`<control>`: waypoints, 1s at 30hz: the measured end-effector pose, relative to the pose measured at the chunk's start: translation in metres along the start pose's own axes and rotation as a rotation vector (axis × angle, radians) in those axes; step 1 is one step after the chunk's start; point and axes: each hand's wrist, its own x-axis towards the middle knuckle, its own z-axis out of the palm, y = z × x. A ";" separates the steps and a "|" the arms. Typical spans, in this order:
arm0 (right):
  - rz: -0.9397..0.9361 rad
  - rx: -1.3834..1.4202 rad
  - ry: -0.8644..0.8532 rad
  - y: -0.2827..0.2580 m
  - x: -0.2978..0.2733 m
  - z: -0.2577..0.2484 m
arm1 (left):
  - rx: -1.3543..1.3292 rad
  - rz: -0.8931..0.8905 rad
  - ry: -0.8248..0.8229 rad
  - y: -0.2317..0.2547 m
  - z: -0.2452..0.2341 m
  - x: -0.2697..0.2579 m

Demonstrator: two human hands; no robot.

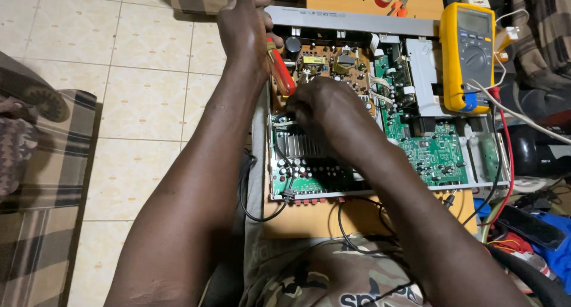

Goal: Repairing an electronic device by testing components with a multimeter and using a screwdriver

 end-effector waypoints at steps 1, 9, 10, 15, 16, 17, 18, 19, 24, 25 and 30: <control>0.001 0.002 0.003 0.001 -0.002 -0.004 | 0.003 0.001 -0.002 0.002 0.001 -0.004; -0.325 0.045 -0.115 0.009 -0.006 -0.031 | 0.055 -0.007 -0.003 0.009 0.003 -0.010; -0.326 0.049 -0.113 0.011 -0.005 -0.031 | 0.059 -0.006 -0.002 0.008 0.003 -0.010; -0.315 0.111 -0.189 0.014 -0.003 -0.038 | 0.184 0.089 -0.142 0.016 0.007 -0.022; -0.316 0.117 -0.186 0.002 -0.002 -0.043 | 0.190 0.090 -0.143 0.014 0.007 -0.020; -0.014 0.242 -0.221 -0.011 -0.002 -0.049 | 0.197 0.114 -0.165 0.012 0.007 -0.018; 0.291 0.365 -0.257 -0.023 -0.002 -0.054 | 0.204 0.136 -0.187 0.009 0.007 -0.017; 0.293 0.371 -0.257 -0.022 -0.001 -0.052 | 0.209 0.133 -0.190 0.007 0.006 -0.014; -0.007 0.116 -0.087 0.007 0.001 -0.033 | 0.136 0.096 -0.175 0.002 0.003 -0.006; -0.008 0.122 -0.085 -0.004 0.001 -0.041 | 0.141 0.097 -0.175 0.004 0.003 -0.008; 0.043 0.130 -0.210 -0.005 0.004 -0.047 | 0.194 0.087 -0.173 0.008 0.005 -0.012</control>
